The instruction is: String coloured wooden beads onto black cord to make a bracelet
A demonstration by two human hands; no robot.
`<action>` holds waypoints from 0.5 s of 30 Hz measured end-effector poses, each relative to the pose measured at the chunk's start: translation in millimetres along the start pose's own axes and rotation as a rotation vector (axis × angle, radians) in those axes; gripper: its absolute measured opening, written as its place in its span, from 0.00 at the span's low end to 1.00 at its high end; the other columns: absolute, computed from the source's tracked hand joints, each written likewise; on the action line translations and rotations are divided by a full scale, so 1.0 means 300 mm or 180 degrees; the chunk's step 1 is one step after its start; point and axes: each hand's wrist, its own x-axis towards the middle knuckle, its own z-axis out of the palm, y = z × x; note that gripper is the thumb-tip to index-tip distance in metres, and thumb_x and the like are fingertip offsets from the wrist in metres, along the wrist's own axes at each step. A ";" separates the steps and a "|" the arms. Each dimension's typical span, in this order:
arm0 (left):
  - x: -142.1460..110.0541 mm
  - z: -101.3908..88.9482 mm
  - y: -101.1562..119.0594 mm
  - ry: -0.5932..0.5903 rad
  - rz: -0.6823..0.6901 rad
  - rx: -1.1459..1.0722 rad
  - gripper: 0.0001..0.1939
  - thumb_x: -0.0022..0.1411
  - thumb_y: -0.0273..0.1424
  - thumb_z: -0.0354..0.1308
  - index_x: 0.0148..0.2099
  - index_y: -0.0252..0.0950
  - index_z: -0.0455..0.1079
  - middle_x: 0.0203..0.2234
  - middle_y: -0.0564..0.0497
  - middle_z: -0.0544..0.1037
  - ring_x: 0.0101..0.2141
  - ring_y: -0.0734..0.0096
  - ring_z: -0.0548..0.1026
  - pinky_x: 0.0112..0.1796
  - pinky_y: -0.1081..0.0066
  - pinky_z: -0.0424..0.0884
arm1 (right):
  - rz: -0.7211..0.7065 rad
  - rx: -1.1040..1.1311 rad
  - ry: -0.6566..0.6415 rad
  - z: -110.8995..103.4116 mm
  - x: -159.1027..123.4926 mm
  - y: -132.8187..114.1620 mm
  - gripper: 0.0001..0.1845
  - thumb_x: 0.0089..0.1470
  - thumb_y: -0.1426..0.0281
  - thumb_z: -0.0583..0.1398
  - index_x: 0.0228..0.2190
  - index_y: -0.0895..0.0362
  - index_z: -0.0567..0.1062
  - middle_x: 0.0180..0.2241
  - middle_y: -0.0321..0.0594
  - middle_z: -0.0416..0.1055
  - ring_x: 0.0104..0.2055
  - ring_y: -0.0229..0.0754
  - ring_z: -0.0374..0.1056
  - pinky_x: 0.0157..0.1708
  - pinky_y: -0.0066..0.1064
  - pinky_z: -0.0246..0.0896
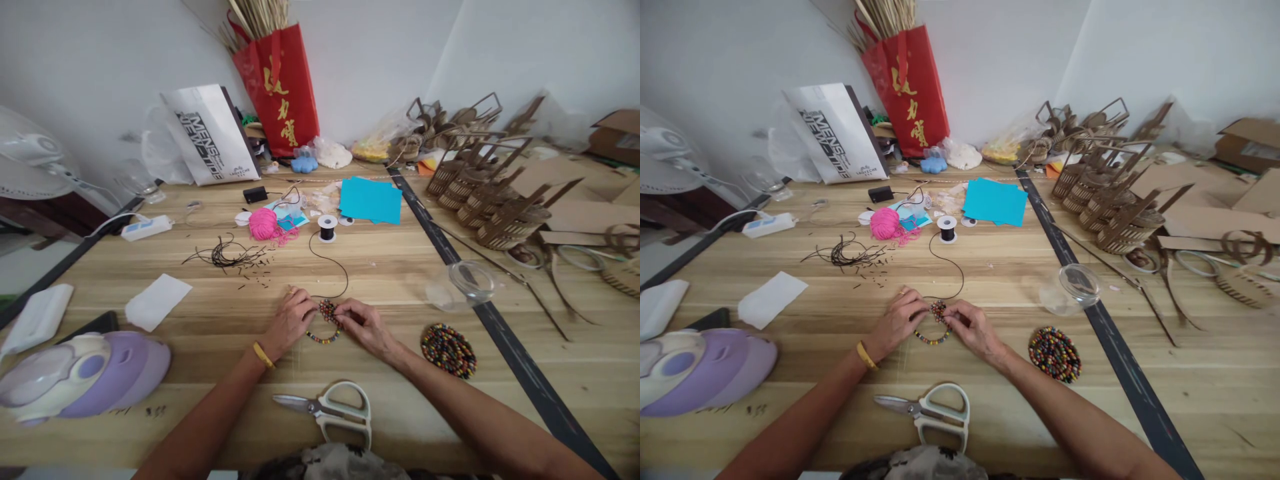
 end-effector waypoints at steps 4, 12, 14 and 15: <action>0.000 0.003 -0.002 -0.0029 0.0052 0.0022 0.07 0.62 0.24 0.53 0.36 0.36 0.73 0.31 0.49 0.71 0.38 0.65 0.65 0.43 0.63 0.64 | 0.0026 0.0127 0.0025 0.001 0.001 0.002 0.13 0.55 0.61 0.58 0.32 0.59 0.74 0.28 0.40 0.71 0.28 0.37 0.65 0.27 0.28 0.61; -0.001 0.001 0.007 -0.0075 0.0057 0.0049 0.07 0.62 0.25 0.54 0.34 0.35 0.73 0.31 0.49 0.71 0.37 0.65 0.66 0.43 0.62 0.64 | 0.0215 0.0323 -0.0048 -0.006 0.004 -0.003 0.15 0.55 0.59 0.59 0.34 0.59 0.74 0.27 0.40 0.72 0.25 0.36 0.64 0.25 0.27 0.60; -0.002 0.002 0.007 -0.0074 0.0063 0.0042 0.07 0.62 0.25 0.54 0.34 0.35 0.73 0.31 0.49 0.71 0.37 0.65 0.66 0.45 0.61 0.64 | 0.0255 0.0357 -0.0030 -0.007 0.004 -0.002 0.16 0.54 0.58 0.60 0.34 0.59 0.74 0.26 0.39 0.71 0.24 0.35 0.63 0.23 0.26 0.59; -0.003 0.003 0.007 -0.0074 0.0065 0.0035 0.07 0.62 0.25 0.54 0.33 0.35 0.73 0.31 0.49 0.71 0.37 0.65 0.66 0.45 0.61 0.64 | 0.0261 0.0363 -0.0009 -0.007 0.004 -0.002 0.17 0.53 0.57 0.60 0.34 0.59 0.74 0.25 0.38 0.71 0.24 0.35 0.63 0.23 0.26 0.59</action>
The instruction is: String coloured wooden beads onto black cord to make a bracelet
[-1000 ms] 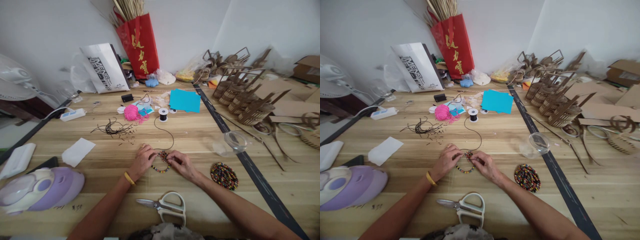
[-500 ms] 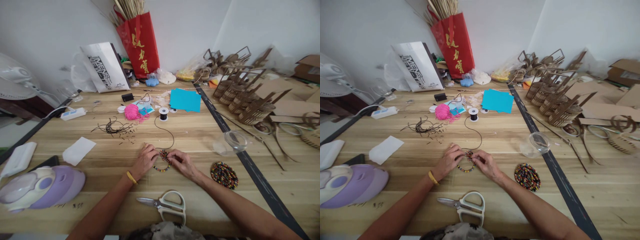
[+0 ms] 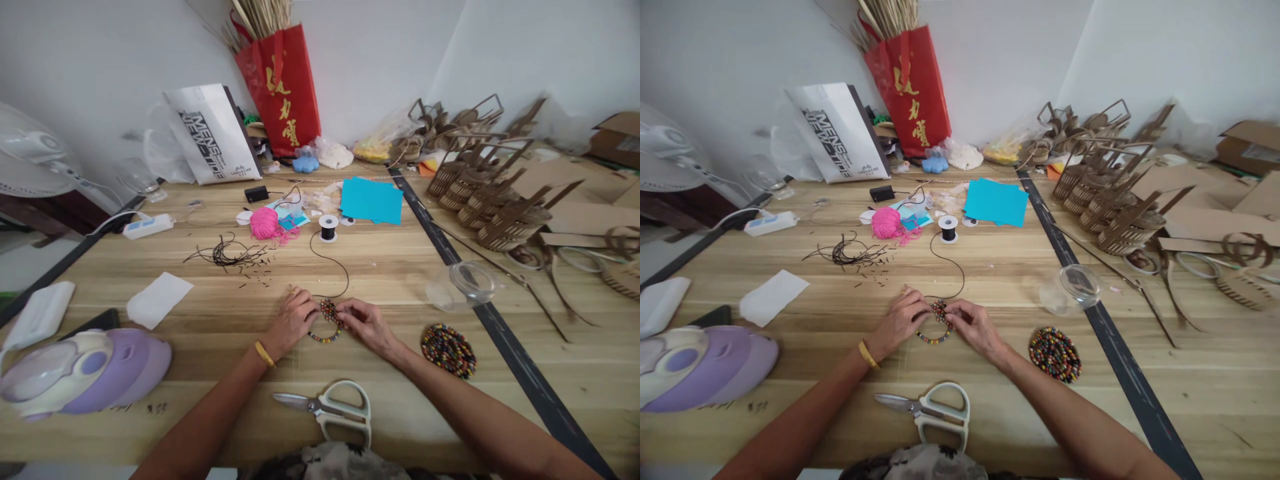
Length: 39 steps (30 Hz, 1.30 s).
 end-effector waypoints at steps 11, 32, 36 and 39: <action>0.016 -0.011 0.023 0.0374 -0.0580 -0.1179 0.02 0.55 0.25 0.60 0.30 0.34 0.73 0.26 0.50 0.78 0.29 0.70 0.74 0.35 0.70 0.69 | -0.0063 0.0073 -0.0112 0.005 0.001 -0.008 0.16 0.54 0.57 0.59 0.29 0.60 0.71 0.23 0.35 0.65 0.24 0.34 0.58 0.24 0.25 0.54; 0.020 -0.006 0.056 -0.0146 -0.0973 -0.1993 0.04 0.53 0.26 0.60 0.33 0.31 0.76 0.29 0.47 0.80 0.31 0.69 0.75 0.36 0.72 0.70 | -0.0194 -0.0411 -0.0200 -0.002 -0.003 -0.008 0.12 0.56 0.63 0.58 0.29 0.61 0.71 0.21 0.33 0.62 0.22 0.32 0.53 0.21 0.23 0.48; 0.019 -0.002 0.055 -0.0154 -0.1006 -0.2036 0.04 0.53 0.26 0.61 0.32 0.31 0.76 0.28 0.47 0.79 0.31 0.69 0.75 0.36 0.72 0.70 | -0.0221 -0.0408 -0.0223 -0.001 -0.003 -0.007 0.11 0.56 0.65 0.58 0.28 0.61 0.71 0.22 0.34 0.63 0.22 0.32 0.54 0.21 0.23 0.48; 0.018 -0.001 0.055 -0.0145 -0.1017 -0.2059 0.04 0.53 0.26 0.61 0.32 0.31 0.76 0.28 0.47 0.79 0.31 0.69 0.75 0.36 0.72 0.69 | -0.0245 -0.0444 -0.0245 -0.002 -0.003 -0.008 0.11 0.55 0.65 0.58 0.28 0.61 0.71 0.22 0.34 0.63 0.22 0.32 0.55 0.21 0.23 0.49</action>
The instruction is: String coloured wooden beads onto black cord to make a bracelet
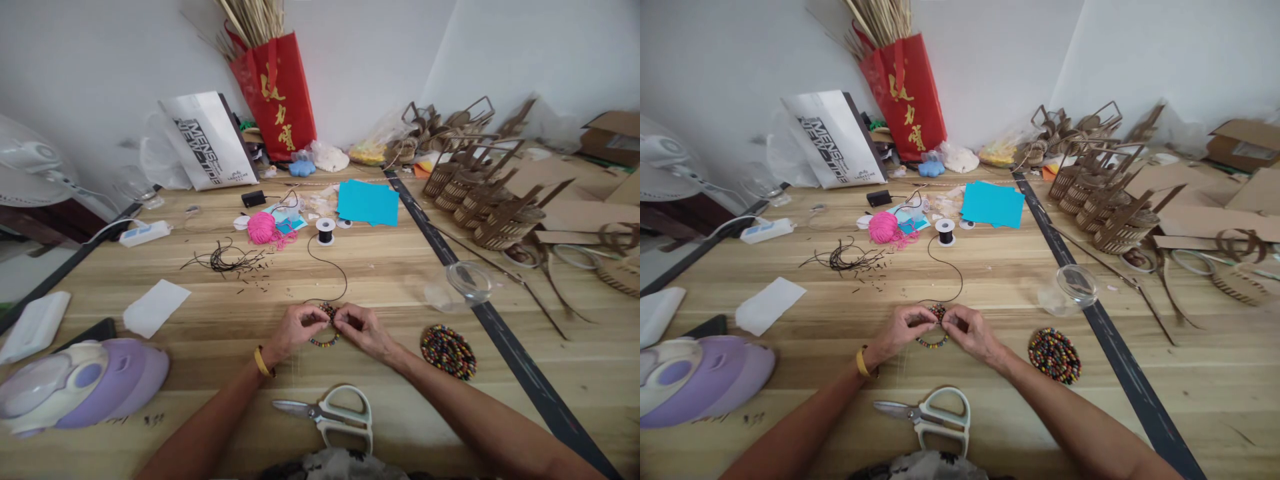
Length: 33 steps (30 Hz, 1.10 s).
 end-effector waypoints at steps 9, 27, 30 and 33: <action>0.000 -0.005 0.013 -0.0028 -0.0009 0.0072 0.04 0.53 0.26 0.61 0.32 0.31 0.76 0.28 0.47 0.79 0.31 0.70 0.75 0.36 0.73 0.69 | -0.0024 -0.0108 -0.0016 -0.001 0.001 -0.005 0.10 0.55 0.66 0.58 0.28 0.60 0.71 0.22 0.34 0.64 0.22 0.32 0.55 0.21 0.23 0.49; -0.001 -0.003 0.011 -0.0044 -0.0024 0.0059 0.04 0.53 0.26 0.61 0.31 0.31 0.76 0.27 0.48 0.78 0.30 0.70 0.74 0.35 0.73 0.68 | -0.0006 -0.0139 -0.0025 -0.002 0.002 -0.015 0.10 0.55 0.65 0.57 0.27 0.60 0.70 0.21 0.33 0.62 0.21 0.32 0.52 0.20 0.23 0.47; -0.001 -0.003 0.011 -0.0048 0.0003 0.0086 0.04 0.53 0.26 0.61 0.31 0.31 0.75 0.27 0.48 0.78 0.30 0.70 0.74 0.35 0.73 0.68 | 0.0017 -0.0161 -0.0025 -0.002 0.002 -0.013 0.11 0.55 0.64 0.58 0.27 0.60 0.71 0.21 0.33 0.62 0.21 0.32 0.52 0.20 0.23 0.47; -0.001 -0.002 0.014 -0.0041 0.0028 0.0117 0.04 0.53 0.27 0.61 0.31 0.31 0.76 0.27 0.48 0.78 0.31 0.70 0.74 0.35 0.73 0.68 | 0.0012 -0.0149 -0.0036 -0.001 0.001 -0.010 0.12 0.55 0.63 0.58 0.28 0.60 0.71 0.21 0.33 0.62 0.21 0.32 0.53 0.21 0.23 0.47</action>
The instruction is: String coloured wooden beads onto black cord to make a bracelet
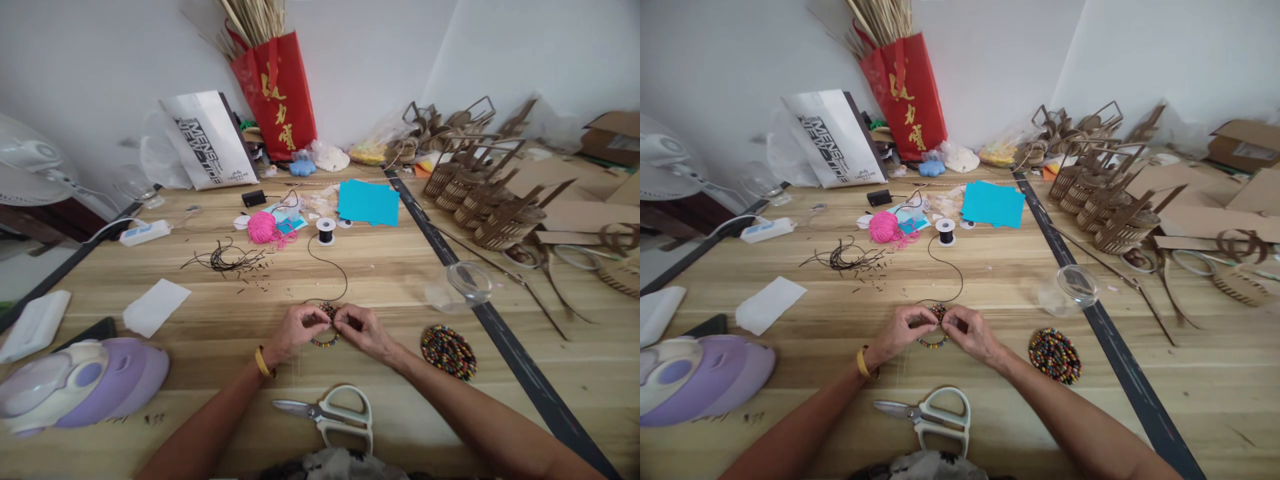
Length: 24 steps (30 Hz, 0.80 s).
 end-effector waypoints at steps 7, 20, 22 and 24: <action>-0.002 0.005 -0.001 0.0008 -0.0056 0.0011 0.04 0.53 0.28 0.62 0.31 0.31 0.75 0.26 0.49 0.78 0.30 0.70 0.74 0.34 0.72 0.68 | -0.0055 -0.0016 0.0021 0.001 -0.001 0.002 0.12 0.55 0.63 0.58 0.28 0.60 0.71 0.20 0.33 0.62 0.21 0.32 0.52 0.20 0.24 0.46; -0.003 0.010 0.007 -0.0035 -0.0126 -0.0054 0.03 0.52 0.26 0.61 0.31 0.31 0.75 0.26 0.49 0.77 0.30 0.70 0.73 0.34 0.73 0.68 | -0.0119 -0.0084 -0.0037 0.000 0.000 0.010 0.11 0.55 0.65 0.58 0.28 0.61 0.73 0.21 0.34 0.62 0.21 0.32 0.53 0.20 0.24 0.47; -0.003 0.010 0.003 -0.0022 -0.0080 -0.0063 0.03 0.52 0.26 0.61 0.31 0.31 0.75 0.26 0.49 0.77 0.30 0.70 0.73 0.34 0.73 0.68 | -0.0104 -0.0076 -0.0026 0.001 0.000 0.009 0.12 0.55 0.64 0.58 0.28 0.61 0.73 0.21 0.34 0.62 0.21 0.32 0.53 0.20 0.24 0.47; -0.003 0.011 0.000 -0.0025 -0.0045 -0.0056 0.03 0.52 0.26 0.61 0.31 0.32 0.75 0.26 0.49 0.78 0.30 0.70 0.74 0.35 0.73 0.68 | -0.0091 -0.0071 -0.0013 0.002 -0.001 0.010 0.13 0.55 0.63 0.58 0.28 0.60 0.73 0.21 0.35 0.63 0.21 0.32 0.53 0.20 0.24 0.47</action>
